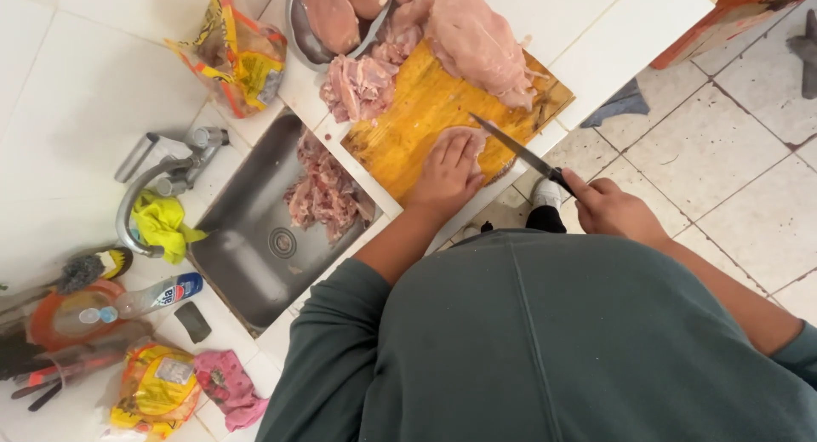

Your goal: Slicing raw chicken breasts on a wooden cutting board using a kitchen knife.

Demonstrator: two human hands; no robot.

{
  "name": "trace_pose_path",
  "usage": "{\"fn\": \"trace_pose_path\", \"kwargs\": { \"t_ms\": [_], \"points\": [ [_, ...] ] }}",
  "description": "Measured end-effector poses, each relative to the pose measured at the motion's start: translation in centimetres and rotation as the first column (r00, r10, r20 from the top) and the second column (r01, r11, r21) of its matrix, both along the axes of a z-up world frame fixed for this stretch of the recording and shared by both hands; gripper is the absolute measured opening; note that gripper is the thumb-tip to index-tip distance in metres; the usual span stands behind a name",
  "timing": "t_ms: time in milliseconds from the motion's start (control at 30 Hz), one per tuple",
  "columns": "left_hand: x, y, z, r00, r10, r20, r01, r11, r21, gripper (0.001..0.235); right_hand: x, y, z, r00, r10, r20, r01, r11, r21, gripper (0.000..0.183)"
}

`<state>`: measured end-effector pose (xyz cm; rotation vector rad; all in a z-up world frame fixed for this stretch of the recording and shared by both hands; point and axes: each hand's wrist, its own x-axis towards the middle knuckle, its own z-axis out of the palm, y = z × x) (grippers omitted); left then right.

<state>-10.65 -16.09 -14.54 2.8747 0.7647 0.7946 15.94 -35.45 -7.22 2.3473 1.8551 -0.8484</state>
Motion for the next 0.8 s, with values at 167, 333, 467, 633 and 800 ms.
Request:
{"fn": "trace_pose_path", "kwargs": {
  "t_ms": [167, 333, 467, 633, 800],
  "points": [
    [0.5, -0.4, -1.1, 0.999, 0.051, 0.002, -0.051, 0.997, 0.050, 0.071, 0.3, -0.3, -0.9, 0.999, 0.004, 0.039, -0.006, 0.999, 0.041, 0.066],
    [0.7, -1.2, -0.2, 0.998, 0.035, 0.057, -0.037, 0.999, 0.035, 0.074, -0.9, -0.8, 0.5, 1.000, 0.010, 0.007, -0.011, 0.999, 0.040, 0.065],
    [0.7, -1.1, -1.6, 0.997, 0.025, 0.070, -0.027, 0.999, 0.026, 0.075, -1.4, -0.7, 0.5, 0.997, 0.018, 0.081, -0.020, 1.000, 0.020, 0.062],
    [0.8, -1.2, -2.1, 0.996, 0.031, 0.083, -0.033, 0.999, 0.022, 0.077, -1.2, -0.4, 1.0, 0.991, 0.052, 0.122, -0.057, 0.998, 0.036, 0.064],
    [0.9, -1.1, -2.0, 0.995, 0.030, 0.098, -0.032, 0.999, 0.019, 0.079, -1.3, 0.0, 2.0, 0.987, 0.071, 0.147, -0.067, 0.997, -0.030, 0.063]
  ]
}}
